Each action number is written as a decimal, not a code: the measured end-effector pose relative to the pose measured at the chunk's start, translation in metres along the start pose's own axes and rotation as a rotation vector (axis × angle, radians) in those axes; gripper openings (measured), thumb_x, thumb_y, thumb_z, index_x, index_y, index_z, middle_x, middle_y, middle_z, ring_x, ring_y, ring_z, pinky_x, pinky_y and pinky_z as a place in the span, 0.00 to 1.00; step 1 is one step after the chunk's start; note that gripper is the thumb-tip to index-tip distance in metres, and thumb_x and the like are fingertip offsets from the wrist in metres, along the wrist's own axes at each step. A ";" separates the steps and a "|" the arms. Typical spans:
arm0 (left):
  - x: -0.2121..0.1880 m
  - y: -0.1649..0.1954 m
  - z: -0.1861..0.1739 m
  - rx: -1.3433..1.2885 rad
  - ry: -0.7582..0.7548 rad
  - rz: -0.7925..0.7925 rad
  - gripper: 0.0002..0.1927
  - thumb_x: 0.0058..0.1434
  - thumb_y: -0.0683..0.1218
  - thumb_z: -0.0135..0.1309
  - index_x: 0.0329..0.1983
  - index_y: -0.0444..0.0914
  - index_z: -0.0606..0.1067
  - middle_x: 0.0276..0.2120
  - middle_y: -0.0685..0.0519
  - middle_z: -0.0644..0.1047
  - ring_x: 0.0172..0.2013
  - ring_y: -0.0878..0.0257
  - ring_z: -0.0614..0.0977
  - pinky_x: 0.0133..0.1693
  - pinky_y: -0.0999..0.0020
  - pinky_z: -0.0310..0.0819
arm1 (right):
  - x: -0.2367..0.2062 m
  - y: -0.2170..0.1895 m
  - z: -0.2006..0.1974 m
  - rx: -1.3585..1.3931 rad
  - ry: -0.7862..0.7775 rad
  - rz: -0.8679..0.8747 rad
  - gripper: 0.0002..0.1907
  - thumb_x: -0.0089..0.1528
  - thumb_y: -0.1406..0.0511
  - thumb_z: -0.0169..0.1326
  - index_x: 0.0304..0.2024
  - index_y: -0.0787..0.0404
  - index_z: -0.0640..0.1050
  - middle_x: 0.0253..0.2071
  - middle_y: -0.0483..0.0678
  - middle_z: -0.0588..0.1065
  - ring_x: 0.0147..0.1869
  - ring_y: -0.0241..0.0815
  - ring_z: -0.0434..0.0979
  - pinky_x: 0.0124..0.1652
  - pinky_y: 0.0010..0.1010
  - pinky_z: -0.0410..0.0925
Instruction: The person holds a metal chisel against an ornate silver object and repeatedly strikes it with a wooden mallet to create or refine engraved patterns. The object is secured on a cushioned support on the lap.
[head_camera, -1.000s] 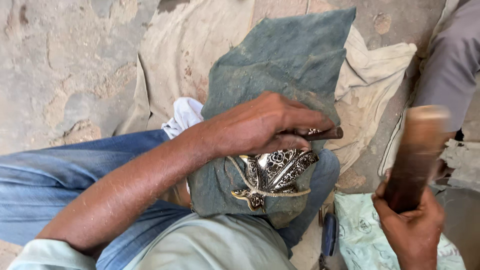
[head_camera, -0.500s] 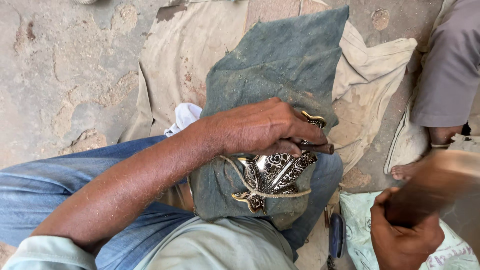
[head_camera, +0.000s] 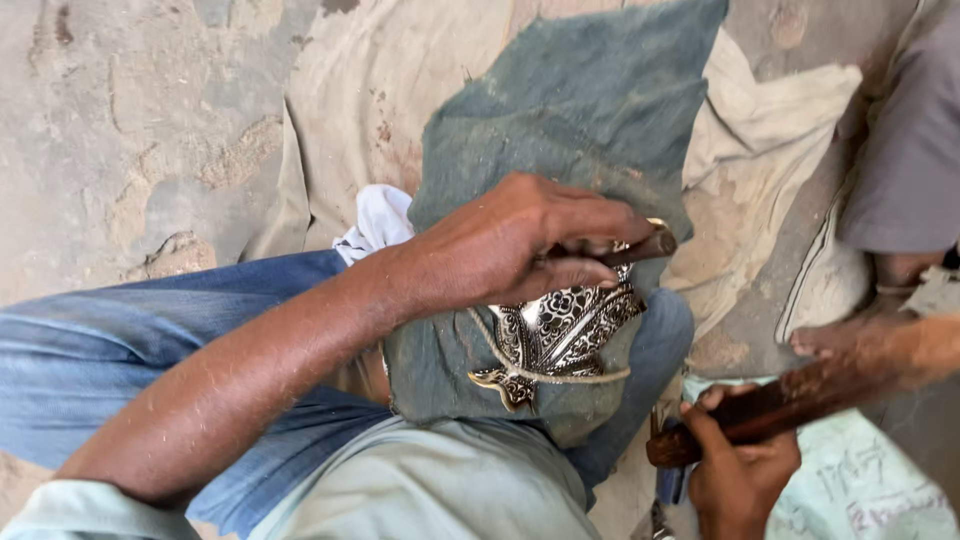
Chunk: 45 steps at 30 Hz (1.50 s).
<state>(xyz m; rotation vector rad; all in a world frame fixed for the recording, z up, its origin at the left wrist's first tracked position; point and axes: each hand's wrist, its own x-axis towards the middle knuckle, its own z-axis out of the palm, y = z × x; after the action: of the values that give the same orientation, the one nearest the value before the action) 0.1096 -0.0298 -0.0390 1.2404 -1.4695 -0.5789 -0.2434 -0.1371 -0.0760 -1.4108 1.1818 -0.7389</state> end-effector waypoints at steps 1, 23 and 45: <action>-0.004 0.000 0.001 0.021 0.008 -0.022 0.19 0.65 0.48 0.58 0.58 0.38 0.75 0.49 0.48 0.83 0.43 0.57 0.89 0.45 0.62 0.86 | 0.000 -0.002 0.001 -0.017 0.001 0.052 0.24 0.53 0.85 0.56 0.49 0.65 0.72 0.41 0.50 0.75 0.47 0.41 0.77 0.48 0.36 0.75; -0.031 0.017 0.004 -0.150 0.069 -0.432 0.18 0.65 0.50 0.59 0.58 0.46 0.75 0.38 0.56 0.84 0.31 0.62 0.87 0.31 0.66 0.81 | 0.056 -0.035 -0.037 -0.503 -0.275 -0.014 0.23 0.54 0.78 0.60 0.52 0.64 0.74 0.42 0.48 0.77 0.46 0.38 0.79 0.48 0.31 0.73; -0.042 0.041 0.122 -0.044 -0.486 -0.084 0.17 0.62 0.45 0.53 0.55 0.45 0.75 0.41 0.49 0.80 0.36 0.48 0.85 0.34 0.53 0.79 | 0.173 -0.033 -0.036 -0.851 -0.090 -0.371 0.31 0.50 0.69 0.70 0.56 0.59 0.77 0.53 0.52 0.79 0.56 0.47 0.81 0.49 0.36 0.77</action>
<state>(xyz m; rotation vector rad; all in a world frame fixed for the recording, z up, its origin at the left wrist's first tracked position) -0.0230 -0.0092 -0.0583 1.1807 -1.7954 -1.0170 -0.2151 -0.3145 -0.0670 -2.3881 1.2320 -0.4050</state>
